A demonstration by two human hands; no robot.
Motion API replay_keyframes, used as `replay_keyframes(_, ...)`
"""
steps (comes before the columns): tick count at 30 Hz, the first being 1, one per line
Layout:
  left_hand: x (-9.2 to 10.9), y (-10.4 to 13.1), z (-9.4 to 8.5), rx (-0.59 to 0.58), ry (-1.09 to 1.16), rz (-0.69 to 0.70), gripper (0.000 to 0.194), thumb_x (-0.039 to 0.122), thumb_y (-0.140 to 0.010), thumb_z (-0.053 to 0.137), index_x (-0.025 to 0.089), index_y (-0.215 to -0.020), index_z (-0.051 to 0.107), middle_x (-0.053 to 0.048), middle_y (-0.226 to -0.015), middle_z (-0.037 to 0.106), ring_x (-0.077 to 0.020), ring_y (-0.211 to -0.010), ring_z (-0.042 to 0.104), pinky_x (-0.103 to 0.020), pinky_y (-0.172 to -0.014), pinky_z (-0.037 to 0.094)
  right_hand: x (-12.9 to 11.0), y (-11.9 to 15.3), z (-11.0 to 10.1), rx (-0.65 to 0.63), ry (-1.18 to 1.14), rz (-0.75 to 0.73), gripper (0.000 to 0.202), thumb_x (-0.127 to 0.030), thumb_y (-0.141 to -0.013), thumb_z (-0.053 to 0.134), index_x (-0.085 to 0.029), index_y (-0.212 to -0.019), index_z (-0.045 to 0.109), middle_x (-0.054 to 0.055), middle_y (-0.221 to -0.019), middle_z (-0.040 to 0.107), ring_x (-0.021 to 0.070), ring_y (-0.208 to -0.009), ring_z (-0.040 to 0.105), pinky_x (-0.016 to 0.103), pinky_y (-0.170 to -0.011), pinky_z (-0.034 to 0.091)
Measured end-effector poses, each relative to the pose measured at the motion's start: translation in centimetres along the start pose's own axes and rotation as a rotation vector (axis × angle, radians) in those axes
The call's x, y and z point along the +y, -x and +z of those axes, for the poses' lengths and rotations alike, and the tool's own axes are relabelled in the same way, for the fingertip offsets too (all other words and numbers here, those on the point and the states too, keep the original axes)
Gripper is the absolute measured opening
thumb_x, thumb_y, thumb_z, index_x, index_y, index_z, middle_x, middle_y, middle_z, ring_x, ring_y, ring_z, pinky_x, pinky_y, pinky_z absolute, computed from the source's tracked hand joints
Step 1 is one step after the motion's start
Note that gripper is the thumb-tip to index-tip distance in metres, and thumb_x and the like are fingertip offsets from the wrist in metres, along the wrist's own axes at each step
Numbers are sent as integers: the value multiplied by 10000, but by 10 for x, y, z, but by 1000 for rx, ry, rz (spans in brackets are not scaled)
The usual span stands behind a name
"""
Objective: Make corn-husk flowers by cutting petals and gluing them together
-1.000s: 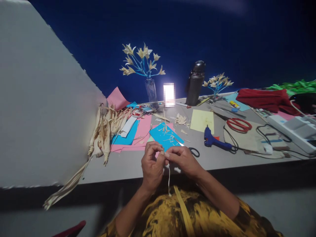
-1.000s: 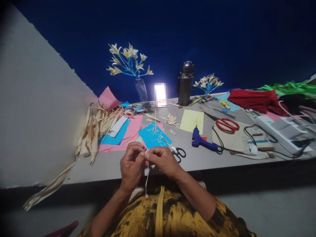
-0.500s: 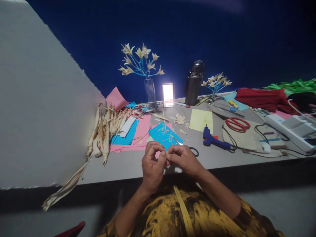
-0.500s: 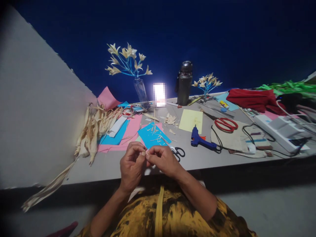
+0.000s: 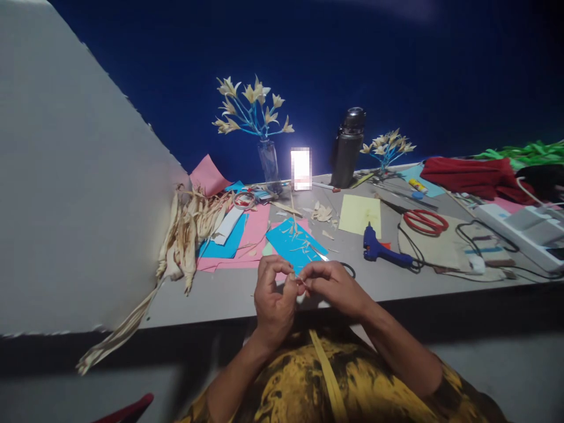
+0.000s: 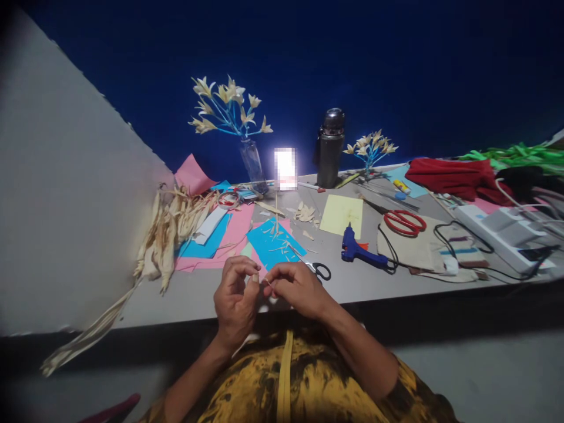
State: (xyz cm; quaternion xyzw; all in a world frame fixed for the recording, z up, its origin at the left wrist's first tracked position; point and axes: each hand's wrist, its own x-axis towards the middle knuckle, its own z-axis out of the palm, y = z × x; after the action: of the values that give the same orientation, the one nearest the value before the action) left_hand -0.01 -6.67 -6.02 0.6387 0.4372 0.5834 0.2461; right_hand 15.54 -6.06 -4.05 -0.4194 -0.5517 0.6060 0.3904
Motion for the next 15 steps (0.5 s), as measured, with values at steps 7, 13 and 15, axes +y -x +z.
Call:
replay_keyframes(7, 0, 2, 1, -3, -5, 7, 71, 183, -903, 558, 211, -839, 573, -50, -926, 543, -208, -934, 566, -359, -834, 486, -8, 0, 8, 65, 153, -99, 221, -221, -786, 557, -185, -595, 661, -3, -584, 652, 138, -572, 566, 241, -560, 406)
replay_keyframes(13, 2, 1, 0, 19, 11, 18, 93, 168, -916, 535, 212, -838, 561, -42, -922, 533, -195, -919, 561, -344, -824, 476, 1, 9, -3, 13, 265, 5, 232, -139, -755, 506, -193, -659, 710, 12, -658, 716, 163, -625, 640, 258, -612, 455)
replay_keyframes(15, 5, -3, -1, 65, 40, 20, 102, 173, -922, 534, 211, -830, 559, -39, -915, 531, -188, -910, 558, -335, -827, 473, 4, 12, -9, -2, 248, 36, 238, -137, -764, 509, -188, -746, 742, 28, -735, 743, 177, -675, 667, 271, -645, 477)
